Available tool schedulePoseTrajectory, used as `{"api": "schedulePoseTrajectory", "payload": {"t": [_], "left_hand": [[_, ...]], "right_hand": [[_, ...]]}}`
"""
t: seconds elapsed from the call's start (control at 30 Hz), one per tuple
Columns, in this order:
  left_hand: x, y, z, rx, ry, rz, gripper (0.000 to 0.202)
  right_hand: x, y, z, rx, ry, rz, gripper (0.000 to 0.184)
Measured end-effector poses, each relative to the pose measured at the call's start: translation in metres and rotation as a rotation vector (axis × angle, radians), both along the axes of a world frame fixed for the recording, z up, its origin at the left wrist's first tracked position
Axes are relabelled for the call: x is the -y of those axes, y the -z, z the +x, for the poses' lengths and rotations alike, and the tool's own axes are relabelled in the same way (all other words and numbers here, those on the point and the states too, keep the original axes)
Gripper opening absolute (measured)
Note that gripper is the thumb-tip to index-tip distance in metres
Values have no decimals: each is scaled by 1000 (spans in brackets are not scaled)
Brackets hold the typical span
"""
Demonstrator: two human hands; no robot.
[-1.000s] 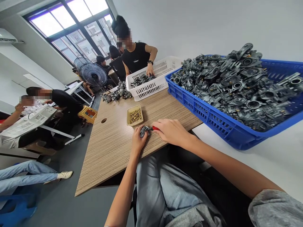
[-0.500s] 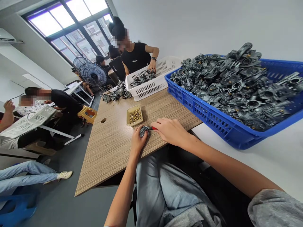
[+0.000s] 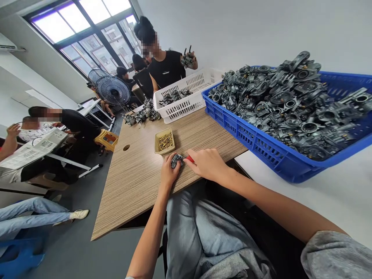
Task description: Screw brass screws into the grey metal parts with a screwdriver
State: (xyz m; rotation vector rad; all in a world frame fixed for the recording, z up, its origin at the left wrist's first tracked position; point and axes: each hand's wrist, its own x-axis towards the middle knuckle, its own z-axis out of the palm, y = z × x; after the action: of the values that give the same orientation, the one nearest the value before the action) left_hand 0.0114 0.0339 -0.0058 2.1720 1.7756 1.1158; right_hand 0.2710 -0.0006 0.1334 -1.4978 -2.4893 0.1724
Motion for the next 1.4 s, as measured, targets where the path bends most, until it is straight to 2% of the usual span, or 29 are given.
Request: {"api": "schedulePoseTrajectory", "payload": {"t": [0.1, 0.23, 0.53, 0.6, 0.73, 0.9, 1.0, 1.2, 1.4], "left_hand": [[0, 1, -1, 3, 8, 6, 40], [0, 0, -1, 5, 1, -2, 40], [0, -1, 0, -9, -15, -5, 41], [-1, -2, 0, -12, -16, -8, 40], [0, -2, 0, -14, -11, -11, 39], [0, -2, 0, -19, -1, -14, 40], [0, -2, 0, -21, 8, -22, 41], [0, -2, 1, 1, -2, -21, 38], [0, -1, 1, 3, 3, -8, 38]], "right_hand": [[0, 4, -5, 16, 65, -8, 46], [0, 3, -4, 7, 35, -21, 45], [-4, -5, 16, -83, -210, -37, 17], [-4, -6, 17, -81, -229, -41, 12], [-3, -7, 13, -45, -148, -28, 15], [-5, 0, 2, 51, -11, -5, 40], [-8, 6, 0, 66, 11, -7, 46], [-11, -1, 11, -22, 15, 38, 36], [-11, -7, 19, -143, -67, 97, 14]]}}
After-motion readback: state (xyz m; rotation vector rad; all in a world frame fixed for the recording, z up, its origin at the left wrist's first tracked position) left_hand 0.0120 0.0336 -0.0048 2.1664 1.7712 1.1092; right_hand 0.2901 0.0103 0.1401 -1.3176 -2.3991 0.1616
